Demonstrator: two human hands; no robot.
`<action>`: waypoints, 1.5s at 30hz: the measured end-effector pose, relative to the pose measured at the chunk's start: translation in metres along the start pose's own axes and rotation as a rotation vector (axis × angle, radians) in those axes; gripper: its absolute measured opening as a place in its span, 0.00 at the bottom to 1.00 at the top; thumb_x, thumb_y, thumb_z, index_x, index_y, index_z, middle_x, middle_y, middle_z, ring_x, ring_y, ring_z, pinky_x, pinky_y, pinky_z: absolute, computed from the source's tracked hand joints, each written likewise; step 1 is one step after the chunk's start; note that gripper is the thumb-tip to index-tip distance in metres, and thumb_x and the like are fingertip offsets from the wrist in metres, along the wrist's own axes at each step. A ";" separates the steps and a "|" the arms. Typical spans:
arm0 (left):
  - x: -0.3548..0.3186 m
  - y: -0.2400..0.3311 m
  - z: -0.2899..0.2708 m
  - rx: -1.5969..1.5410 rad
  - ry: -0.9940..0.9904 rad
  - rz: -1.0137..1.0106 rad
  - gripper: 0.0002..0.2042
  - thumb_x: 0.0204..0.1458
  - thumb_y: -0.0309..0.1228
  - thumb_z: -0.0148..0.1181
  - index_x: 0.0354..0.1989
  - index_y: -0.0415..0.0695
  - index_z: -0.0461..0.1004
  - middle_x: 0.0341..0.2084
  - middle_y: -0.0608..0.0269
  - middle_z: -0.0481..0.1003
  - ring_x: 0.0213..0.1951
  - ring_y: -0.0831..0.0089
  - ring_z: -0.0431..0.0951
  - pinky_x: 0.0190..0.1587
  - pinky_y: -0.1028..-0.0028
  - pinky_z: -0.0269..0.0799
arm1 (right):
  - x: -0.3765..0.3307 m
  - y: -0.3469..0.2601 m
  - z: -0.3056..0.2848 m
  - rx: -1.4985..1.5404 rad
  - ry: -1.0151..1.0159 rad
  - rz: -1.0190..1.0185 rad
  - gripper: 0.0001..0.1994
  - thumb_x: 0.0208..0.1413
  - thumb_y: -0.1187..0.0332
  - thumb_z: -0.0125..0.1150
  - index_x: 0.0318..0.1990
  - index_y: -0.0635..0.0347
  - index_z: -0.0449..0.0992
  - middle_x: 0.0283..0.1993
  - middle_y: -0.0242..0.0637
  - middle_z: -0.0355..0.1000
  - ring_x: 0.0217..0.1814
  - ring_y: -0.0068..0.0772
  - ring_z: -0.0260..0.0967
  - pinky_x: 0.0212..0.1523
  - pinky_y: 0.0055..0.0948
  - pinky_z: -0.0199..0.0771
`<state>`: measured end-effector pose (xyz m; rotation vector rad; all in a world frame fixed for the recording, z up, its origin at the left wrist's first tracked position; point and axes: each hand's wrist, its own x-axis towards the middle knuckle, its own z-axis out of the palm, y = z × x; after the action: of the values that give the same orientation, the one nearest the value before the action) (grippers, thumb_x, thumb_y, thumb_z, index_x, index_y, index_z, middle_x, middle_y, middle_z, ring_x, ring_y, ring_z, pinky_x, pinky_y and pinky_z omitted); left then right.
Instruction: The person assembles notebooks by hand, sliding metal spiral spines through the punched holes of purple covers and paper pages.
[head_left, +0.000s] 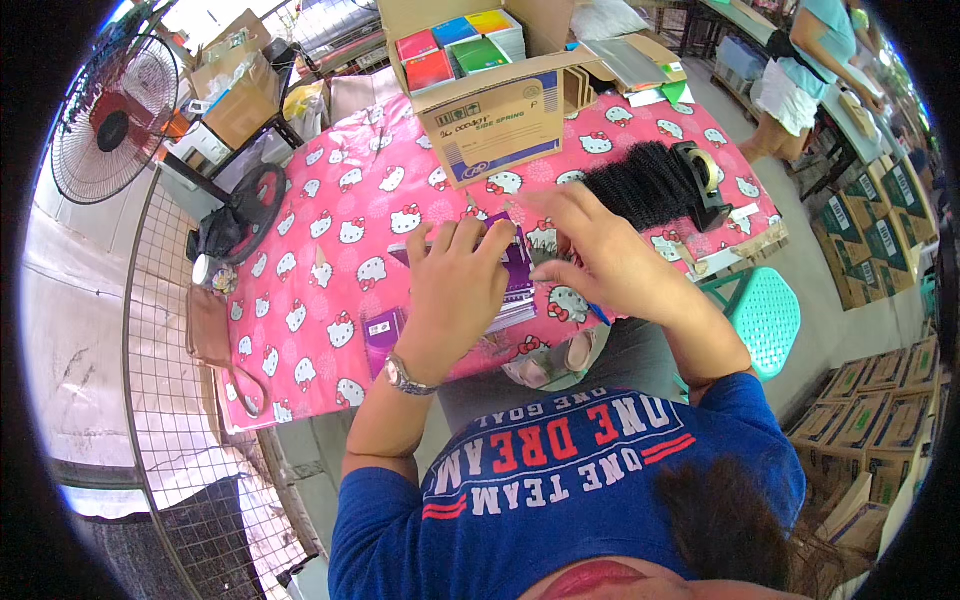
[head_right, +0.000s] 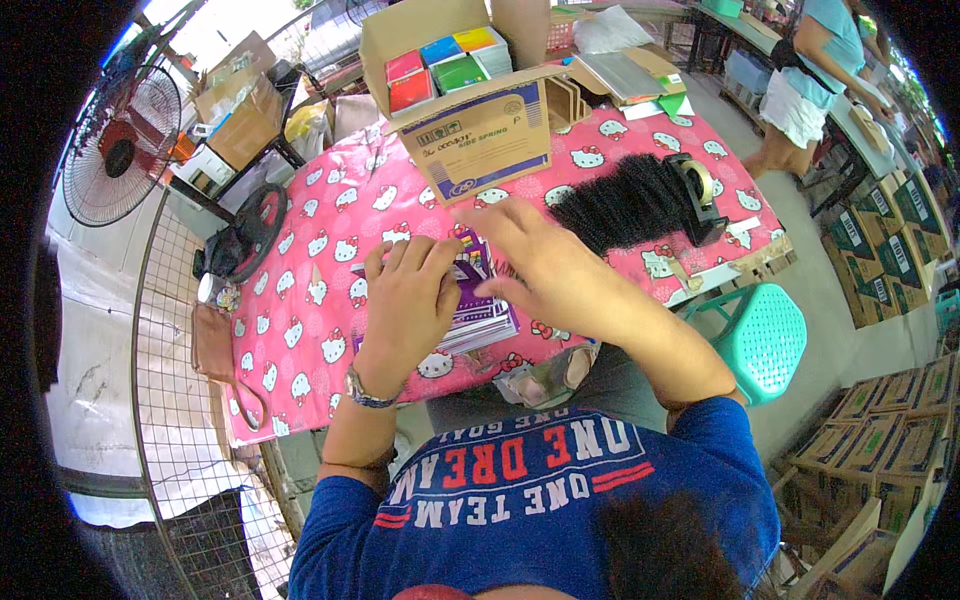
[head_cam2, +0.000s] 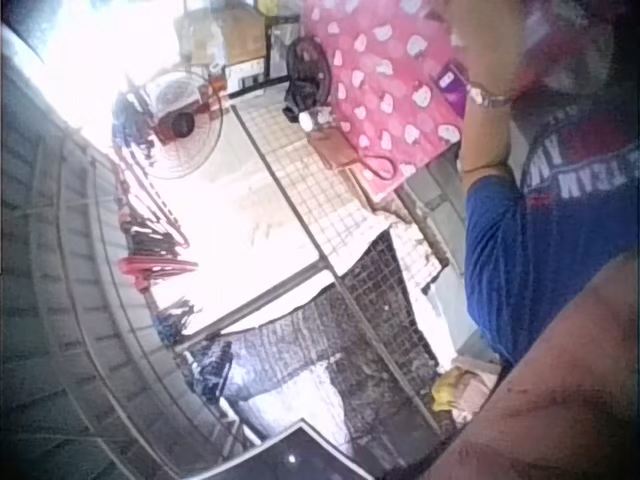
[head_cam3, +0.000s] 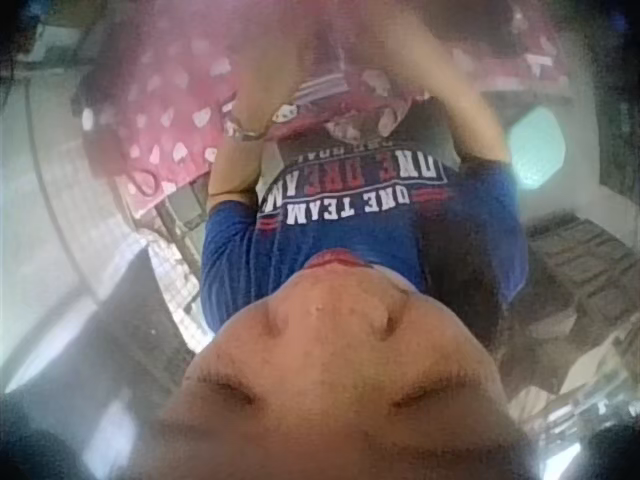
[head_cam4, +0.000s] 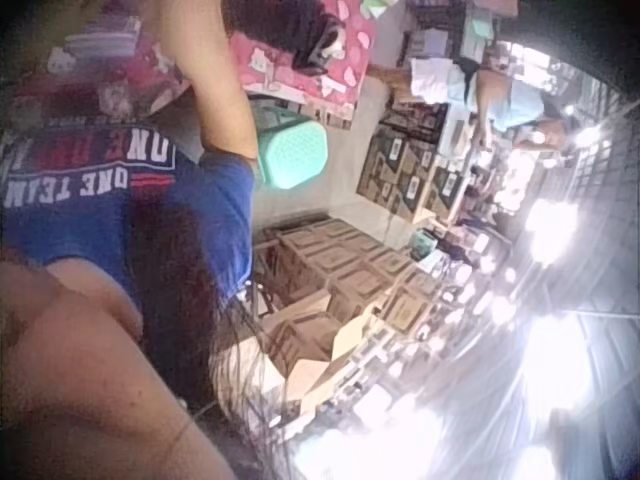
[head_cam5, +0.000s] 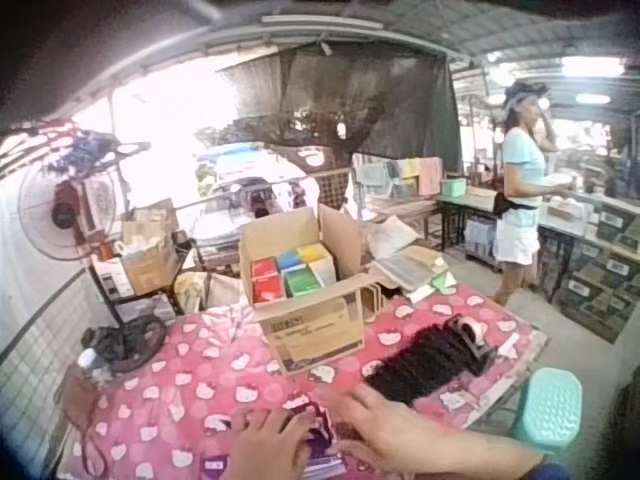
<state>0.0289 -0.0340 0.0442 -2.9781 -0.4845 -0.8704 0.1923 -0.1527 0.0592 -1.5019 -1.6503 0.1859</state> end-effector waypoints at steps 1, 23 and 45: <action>-0.001 -0.001 -0.001 -0.008 -0.017 0.000 0.15 0.46 0.27 0.58 0.46 0.48 0.73 0.33 0.62 0.72 0.41 0.63 0.72 0.54 0.58 0.58 | 0.002 0.002 0.002 -0.027 0.012 -0.052 0.23 0.54 0.77 0.59 0.59 0.58 0.66 0.30 0.41 0.71 0.29 0.32 0.72 0.32 0.28 0.72; -0.011 -0.019 0.011 -0.162 0.102 -0.107 0.19 0.44 0.42 0.70 0.37 0.41 0.74 0.36 0.56 0.68 0.46 0.55 0.64 0.50 0.59 0.58 | 0.059 0.087 -0.004 1.173 -0.451 0.099 0.26 0.44 0.60 0.64 0.51 0.63 0.75 0.58 0.44 0.68 0.57 0.32 0.66 0.57 0.33 0.65; -0.018 -0.058 -0.001 -0.293 0.101 -0.158 0.12 0.44 0.22 0.66 0.37 0.40 0.74 0.36 0.58 0.73 0.40 0.64 0.75 0.39 0.71 0.70 | 0.099 0.074 -0.001 0.462 -0.758 0.067 0.25 0.40 0.70 0.64 0.52 0.63 0.75 0.66 0.48 0.59 0.64 0.37 0.61 0.63 0.35 0.61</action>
<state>-0.0028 0.0156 0.0308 -3.1658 -0.6493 -1.1959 0.2582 -0.0487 0.0623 -1.1814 -1.9333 1.2074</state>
